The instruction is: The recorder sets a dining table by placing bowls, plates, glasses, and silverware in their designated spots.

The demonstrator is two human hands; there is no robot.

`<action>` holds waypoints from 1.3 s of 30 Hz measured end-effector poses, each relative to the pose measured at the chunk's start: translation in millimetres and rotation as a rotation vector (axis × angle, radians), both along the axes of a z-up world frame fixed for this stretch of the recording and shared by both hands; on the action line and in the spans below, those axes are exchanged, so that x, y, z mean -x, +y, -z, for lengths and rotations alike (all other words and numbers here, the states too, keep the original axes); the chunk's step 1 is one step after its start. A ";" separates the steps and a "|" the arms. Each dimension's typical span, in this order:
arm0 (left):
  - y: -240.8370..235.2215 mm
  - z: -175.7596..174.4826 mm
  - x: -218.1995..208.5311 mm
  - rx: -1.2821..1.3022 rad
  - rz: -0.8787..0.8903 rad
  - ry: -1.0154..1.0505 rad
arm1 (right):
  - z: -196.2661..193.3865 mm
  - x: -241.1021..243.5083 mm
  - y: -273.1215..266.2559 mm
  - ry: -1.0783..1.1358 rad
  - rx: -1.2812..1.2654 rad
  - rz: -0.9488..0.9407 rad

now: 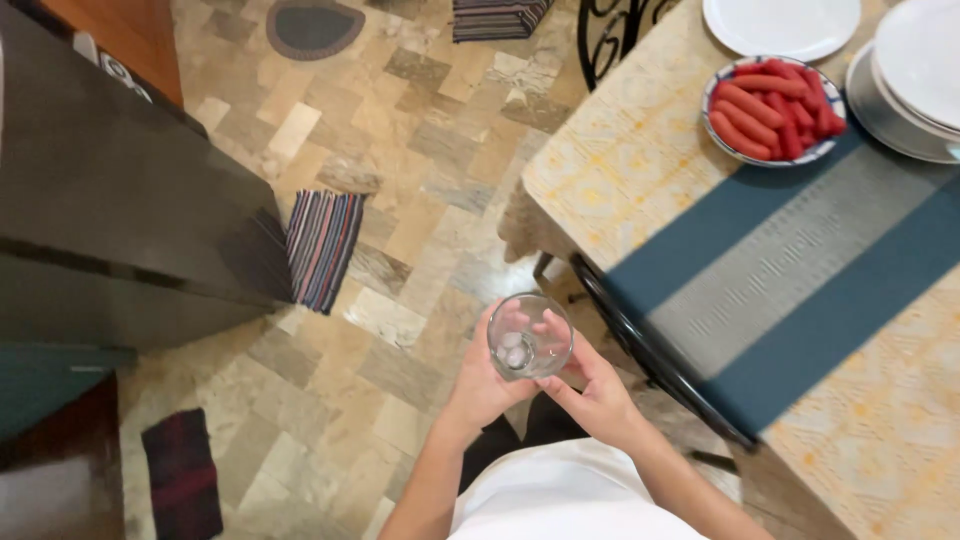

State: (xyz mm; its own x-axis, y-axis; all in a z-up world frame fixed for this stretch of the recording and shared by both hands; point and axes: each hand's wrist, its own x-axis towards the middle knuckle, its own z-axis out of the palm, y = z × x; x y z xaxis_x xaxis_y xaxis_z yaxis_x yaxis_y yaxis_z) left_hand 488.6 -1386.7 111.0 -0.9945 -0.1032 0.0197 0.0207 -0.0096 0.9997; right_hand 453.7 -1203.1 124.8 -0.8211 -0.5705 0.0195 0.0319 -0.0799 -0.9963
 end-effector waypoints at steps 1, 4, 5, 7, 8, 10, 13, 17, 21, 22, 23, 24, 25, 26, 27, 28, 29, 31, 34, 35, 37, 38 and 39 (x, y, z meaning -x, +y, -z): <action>-19.3 -3.8 12.5 0.002 0.009 0.002 | -0.3 10.2 -19.8 0.002 0.002 0.009; -69.1 -0.1 45.8 0.070 0.011 0.044 | 2.5 39.3 -71.9 -0.016 0.020 0.029; -84.0 8.9 59.1 0.048 0.010 0.052 | 4.6 52.3 -87.8 -0.017 -0.007 0.044; -111.4 29.7 88.9 0.023 0.010 0.054 | 11.3 79.6 -121.4 -0.024 -0.037 0.061; -123.2 41.0 107.4 -0.077 -0.056 0.002 | 15.5 95.9 -138.6 -0.041 -0.086 0.118; -146.0 53.7 147.1 -0.180 -0.124 -0.052 | 23.1 132.5 -171.0 -0.060 -0.138 0.175; -183.1 55.5 215.4 -0.304 -0.198 -0.057 | 34.2 200.8 -215.5 -0.048 -0.162 0.187; -235.1 44.8 315.4 -0.258 -0.207 -0.070 | 35.2 306.8 -263.6 -0.071 -0.140 0.189; -288.0 36.9 411.5 -0.182 -0.212 -0.099 | 33.0 410.6 -314.7 -0.039 -0.164 0.132; -302.9 48.1 432.6 -0.184 -0.213 -0.102 | 39.3 433.7 -326.9 -0.042 -0.167 0.132; -317.7 60.0 453.6 -0.289 -0.211 -0.092 | 46.3 456.9 -338.9 -0.039 -0.194 0.115; -334.0 72.2 476.9 -0.392 -0.207 -0.079 | 53.7 481.9 -352.3 -0.033 -0.219 0.100; -349.0 74.8 497.9 -0.393 -0.206 -0.079 | 52.7 503.6 -367.4 -0.033 -0.220 0.102; -363.3 78.5 516.0 -0.413 -0.208 -0.088 | 53.0 522.4 -381.8 -0.044 -0.233 0.083; -378.0 82.3 534.2 -0.434 -0.210 -0.097 | 53.3 541.4 -396.5 -0.056 -0.245 0.063; -394.0 81.1 554.7 -0.433 -0.205 -0.099 | 57.2 562.7 -411.8 -0.057 -0.245 0.068; -410.3 79.7 575.5 -0.371 -0.195 -0.113 | 61.0 584.3 -427.5 -0.070 -0.252 0.062; -439.7 81.1 617.2 -0.309 -0.179 -0.128 | 68.6 626.2 -456.3 -0.082 -0.258 0.061; -485.1 84.5 684.2 -0.220 -0.169 -0.139 | 73.0 690.9 -501.5 -0.099 -0.232 0.083; -498.8 87.3 706.9 -0.224 -0.157 -0.161 | 74.1 712.5 -514.7 -0.107 -0.252 0.091; -523.9 85.1 756.3 -0.223 -0.139 -0.187 | 72.6 758.3 -539.2 -0.120 -0.269 0.106; -535.2 82.9 780.6 -0.180 -0.112 -0.218 | 72.8 779.9 -550.4 -0.136 -0.257 0.130; -545.4 81.6 804.4 -0.137 -0.086 -0.248 | 74.0 801.0 -560.5 -0.153 -0.246 0.154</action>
